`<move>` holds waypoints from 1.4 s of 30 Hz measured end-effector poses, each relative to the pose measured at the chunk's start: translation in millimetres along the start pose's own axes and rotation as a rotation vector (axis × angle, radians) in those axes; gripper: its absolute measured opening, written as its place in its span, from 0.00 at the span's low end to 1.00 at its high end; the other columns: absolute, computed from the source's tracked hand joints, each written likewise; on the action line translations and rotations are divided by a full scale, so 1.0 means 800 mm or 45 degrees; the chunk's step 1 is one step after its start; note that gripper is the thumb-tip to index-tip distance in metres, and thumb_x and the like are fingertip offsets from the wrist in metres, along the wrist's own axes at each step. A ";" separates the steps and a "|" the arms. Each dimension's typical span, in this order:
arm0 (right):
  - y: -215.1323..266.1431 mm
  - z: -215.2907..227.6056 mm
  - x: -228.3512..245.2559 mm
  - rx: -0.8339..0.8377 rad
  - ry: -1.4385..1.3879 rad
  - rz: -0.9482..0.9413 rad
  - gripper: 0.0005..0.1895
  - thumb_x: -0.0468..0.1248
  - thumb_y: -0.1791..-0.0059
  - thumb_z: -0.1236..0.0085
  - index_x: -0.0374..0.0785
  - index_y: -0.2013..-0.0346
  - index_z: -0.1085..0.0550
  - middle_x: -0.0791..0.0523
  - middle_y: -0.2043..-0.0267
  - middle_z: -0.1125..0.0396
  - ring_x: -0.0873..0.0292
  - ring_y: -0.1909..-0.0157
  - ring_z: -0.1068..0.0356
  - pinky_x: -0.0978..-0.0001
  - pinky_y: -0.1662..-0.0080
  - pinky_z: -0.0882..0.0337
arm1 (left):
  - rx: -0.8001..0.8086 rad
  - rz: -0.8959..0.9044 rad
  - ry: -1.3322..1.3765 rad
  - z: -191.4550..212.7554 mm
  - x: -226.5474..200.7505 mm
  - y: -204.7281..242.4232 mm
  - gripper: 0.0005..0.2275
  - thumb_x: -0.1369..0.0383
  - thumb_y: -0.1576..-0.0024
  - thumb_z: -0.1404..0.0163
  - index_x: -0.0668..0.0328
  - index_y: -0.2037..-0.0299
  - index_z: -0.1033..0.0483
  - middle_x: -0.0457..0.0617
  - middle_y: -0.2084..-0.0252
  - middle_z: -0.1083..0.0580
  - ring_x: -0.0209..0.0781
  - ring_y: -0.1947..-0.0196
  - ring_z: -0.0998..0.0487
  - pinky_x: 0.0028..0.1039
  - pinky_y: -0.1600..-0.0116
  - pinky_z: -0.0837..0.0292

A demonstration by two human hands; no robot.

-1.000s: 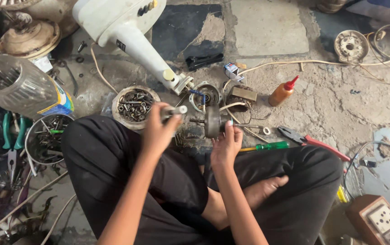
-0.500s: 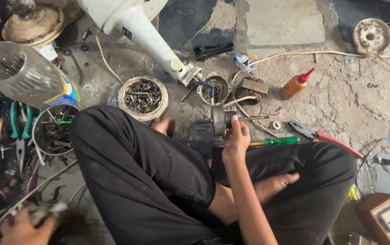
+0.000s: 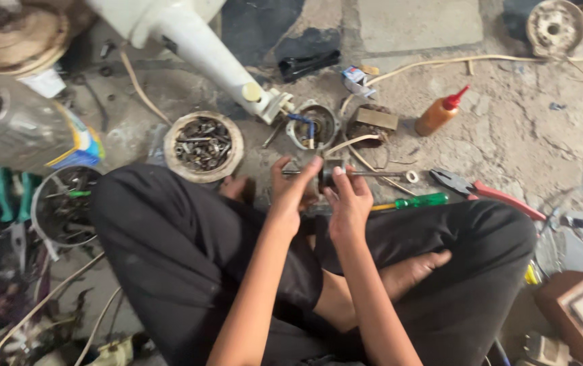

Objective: The person sits on the floor and repairs a small electrical motor by hand. They remove a rotor, use a screwdriver to adjust internal components, and reassemble the motor housing with wires and screws.

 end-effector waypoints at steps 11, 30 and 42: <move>-0.027 0.051 0.049 -0.060 -0.176 0.175 0.07 0.37 0.47 0.38 0.36 0.61 0.26 0.57 0.62 0.28 0.60 0.65 0.28 0.58 0.53 0.21 | -0.112 -0.229 0.020 0.015 0.035 -0.050 0.32 0.60 0.49 0.36 0.55 0.36 0.38 0.45 0.52 0.28 0.34 0.54 0.28 0.29 0.50 0.31; 0.102 -0.031 0.149 0.305 -0.158 0.326 0.12 0.38 0.43 0.44 0.32 0.49 0.28 0.52 0.51 0.27 0.58 0.53 0.24 0.65 0.53 0.22 | 0.779 -0.613 0.252 -0.031 -0.031 0.090 0.14 0.84 0.41 0.42 0.75 0.45 0.24 0.55 0.48 0.22 0.36 0.50 0.20 0.24 0.43 0.23; 0.095 -0.024 0.152 0.293 -0.198 0.288 0.12 0.38 0.42 0.44 0.31 0.50 0.28 0.51 0.52 0.27 0.57 0.52 0.24 0.63 0.51 0.22 | 0.774 -0.599 0.267 -0.037 -0.044 0.099 0.21 0.82 0.45 0.42 0.68 0.40 0.28 0.52 0.47 0.23 0.36 0.50 0.20 0.25 0.43 0.23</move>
Point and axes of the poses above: each hand's wrist, its own y-axis away from the middle knuckle, its own z-axis out of the back of the hand, x = y × z, the point moved 2 cm from there along -y, towards the middle knuckle
